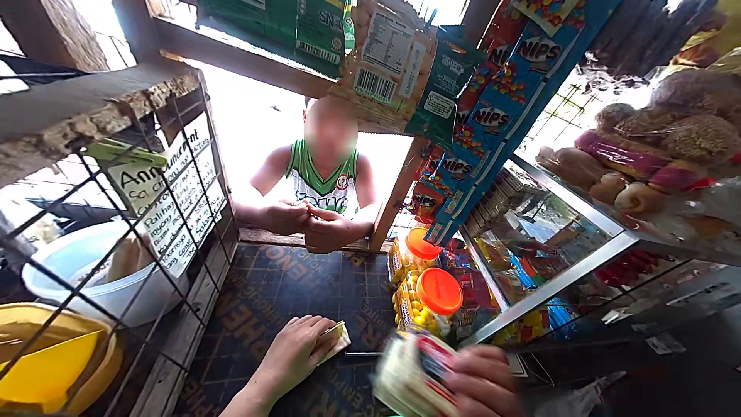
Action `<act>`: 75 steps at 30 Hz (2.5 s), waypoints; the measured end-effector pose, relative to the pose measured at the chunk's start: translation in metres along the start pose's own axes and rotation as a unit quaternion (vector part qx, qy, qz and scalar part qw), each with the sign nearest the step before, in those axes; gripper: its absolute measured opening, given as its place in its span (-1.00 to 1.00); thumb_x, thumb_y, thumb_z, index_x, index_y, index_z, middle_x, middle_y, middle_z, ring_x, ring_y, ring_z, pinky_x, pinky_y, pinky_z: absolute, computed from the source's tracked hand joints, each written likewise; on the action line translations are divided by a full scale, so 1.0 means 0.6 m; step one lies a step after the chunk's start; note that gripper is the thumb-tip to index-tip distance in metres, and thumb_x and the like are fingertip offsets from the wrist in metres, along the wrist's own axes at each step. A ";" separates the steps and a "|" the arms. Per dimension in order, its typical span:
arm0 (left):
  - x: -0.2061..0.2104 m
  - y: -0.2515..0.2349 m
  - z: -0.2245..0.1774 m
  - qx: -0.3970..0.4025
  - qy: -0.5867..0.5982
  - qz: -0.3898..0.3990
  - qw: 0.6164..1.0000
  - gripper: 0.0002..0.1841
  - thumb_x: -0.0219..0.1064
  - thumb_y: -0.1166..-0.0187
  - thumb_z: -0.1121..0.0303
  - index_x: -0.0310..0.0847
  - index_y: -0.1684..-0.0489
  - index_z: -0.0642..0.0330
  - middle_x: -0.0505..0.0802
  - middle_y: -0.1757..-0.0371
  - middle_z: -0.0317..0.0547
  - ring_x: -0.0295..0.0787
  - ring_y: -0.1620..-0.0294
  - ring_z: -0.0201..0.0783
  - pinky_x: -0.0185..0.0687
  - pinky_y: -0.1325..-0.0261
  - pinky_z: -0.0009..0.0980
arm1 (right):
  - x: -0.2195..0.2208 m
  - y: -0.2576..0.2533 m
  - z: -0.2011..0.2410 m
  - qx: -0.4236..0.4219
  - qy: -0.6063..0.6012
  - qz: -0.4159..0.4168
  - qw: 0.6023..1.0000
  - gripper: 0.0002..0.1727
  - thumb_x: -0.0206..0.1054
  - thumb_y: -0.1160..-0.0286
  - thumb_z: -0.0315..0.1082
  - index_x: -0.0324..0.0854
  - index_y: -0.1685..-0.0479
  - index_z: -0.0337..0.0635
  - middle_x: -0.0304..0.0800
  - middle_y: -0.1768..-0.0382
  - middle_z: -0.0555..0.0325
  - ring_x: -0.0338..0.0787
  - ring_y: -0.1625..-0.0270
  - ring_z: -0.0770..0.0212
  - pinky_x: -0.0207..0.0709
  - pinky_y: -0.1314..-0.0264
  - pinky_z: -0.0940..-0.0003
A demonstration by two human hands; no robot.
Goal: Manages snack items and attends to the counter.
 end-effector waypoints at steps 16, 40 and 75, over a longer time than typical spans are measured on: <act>-0.003 0.000 -0.020 -0.059 0.043 0.118 0.990 -0.66 0.36 -0.62 0.13 0.83 0.08 0.28 0.91 0.09 0.20 0.86 -0.07 0.22 0.64 -0.21 0.28 | 0.443 -0.050 -0.103 0.121 0.000 0.482 0.868 -0.32 0.46 -0.50 0.02 0.53 -0.61 -0.02 0.56 -0.61 0.02 0.50 -0.59 -0.19 0.39 -0.48 -0.21; 0.007 0.000 -0.012 -0.003 0.024 0.029 0.999 -0.80 0.44 -0.44 0.29 0.82 0.14 0.21 0.83 0.05 0.16 0.75 -0.13 0.25 0.62 -0.14 0.19 | 0.224 0.086 0.023 0.095 -0.076 0.021 0.992 -0.84 0.28 -0.67 -0.26 0.77 0.06 -0.03 0.91 0.02 0.22 0.84 -0.06 0.30 0.67 -0.19 0.39; 0.024 0.007 -0.005 -0.034 -0.059 -0.045 0.997 -0.57 0.23 -0.48 -0.02 0.83 0.19 0.17 0.85 0.16 0.05 0.76 0.01 0.18 0.61 -0.08 0.17 | -0.193 0.321 -0.271 0.443 0.257 -0.263 0.818 -0.18 0.61 -0.26 -0.31 0.29 -0.42 -0.67 0.05 -0.71 -0.60 0.24 -0.74 -0.25 0.31 -0.65 0.08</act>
Point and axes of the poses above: each hand's wrist, its own y-axis away from the middle knuckle, its own x-axis out of the palm, z = x × y, the point moved 3 cm from there along -y, towards the middle knuckle
